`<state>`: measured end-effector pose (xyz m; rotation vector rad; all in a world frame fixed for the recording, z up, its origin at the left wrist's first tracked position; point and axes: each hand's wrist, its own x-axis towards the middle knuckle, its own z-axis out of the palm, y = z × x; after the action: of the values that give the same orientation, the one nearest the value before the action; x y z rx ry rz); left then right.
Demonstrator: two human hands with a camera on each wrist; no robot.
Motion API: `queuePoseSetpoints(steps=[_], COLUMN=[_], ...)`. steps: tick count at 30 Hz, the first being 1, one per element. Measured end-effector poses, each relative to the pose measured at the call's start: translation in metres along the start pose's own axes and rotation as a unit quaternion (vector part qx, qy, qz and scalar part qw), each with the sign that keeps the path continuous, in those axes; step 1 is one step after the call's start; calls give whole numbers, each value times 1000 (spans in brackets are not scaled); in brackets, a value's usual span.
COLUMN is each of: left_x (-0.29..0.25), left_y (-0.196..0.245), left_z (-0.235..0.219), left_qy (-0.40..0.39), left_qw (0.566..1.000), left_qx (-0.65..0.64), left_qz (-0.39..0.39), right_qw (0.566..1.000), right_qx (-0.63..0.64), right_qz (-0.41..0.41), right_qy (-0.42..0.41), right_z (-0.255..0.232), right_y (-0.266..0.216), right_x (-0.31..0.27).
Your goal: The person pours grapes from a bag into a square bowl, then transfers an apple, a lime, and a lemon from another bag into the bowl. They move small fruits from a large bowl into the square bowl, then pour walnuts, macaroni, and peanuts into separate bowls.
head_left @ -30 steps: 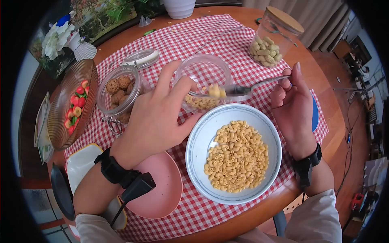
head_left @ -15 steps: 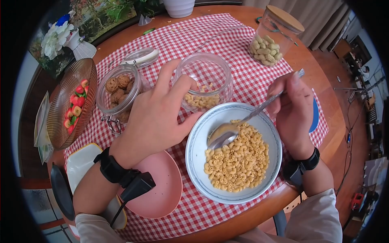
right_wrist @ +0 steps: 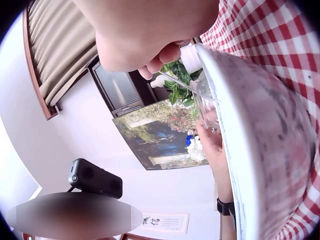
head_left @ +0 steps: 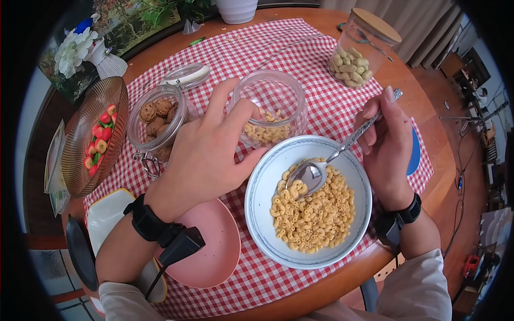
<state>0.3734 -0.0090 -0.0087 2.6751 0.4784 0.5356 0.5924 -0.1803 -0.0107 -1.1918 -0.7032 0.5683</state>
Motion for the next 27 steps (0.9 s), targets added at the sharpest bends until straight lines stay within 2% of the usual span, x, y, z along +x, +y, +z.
queuePoseSetpoints(steps=[2,4,11,13,19,22,27], left_x=[0,0,0,0,0,0,0], left_y=[-2,-7,-8,-8,-7,-7,-8], left_z=[2,6,7,8,6,7,8], left_qy=[-3,50,48,53,54,53,54], left_qw=[1000,996,997,997,997,997,996], left_qx=[-4,29,16,17,20,18,14], left_qz=[-6,63,56,57,61,60,63], right_qw=[1000,1000,999,998,1000,997,998], right_qx=[10,19,38,-48,21,-50,-24], right_qz=[2,9,21,38,15,58,59], right_qy=[0,-3,-1,17,-6,12,2], right_z=[0,1,1,-1,-4,-2,-2], right_y=[0,0,-1,0,3,1,3], right_x=[1,1,4,4,6,6,6])
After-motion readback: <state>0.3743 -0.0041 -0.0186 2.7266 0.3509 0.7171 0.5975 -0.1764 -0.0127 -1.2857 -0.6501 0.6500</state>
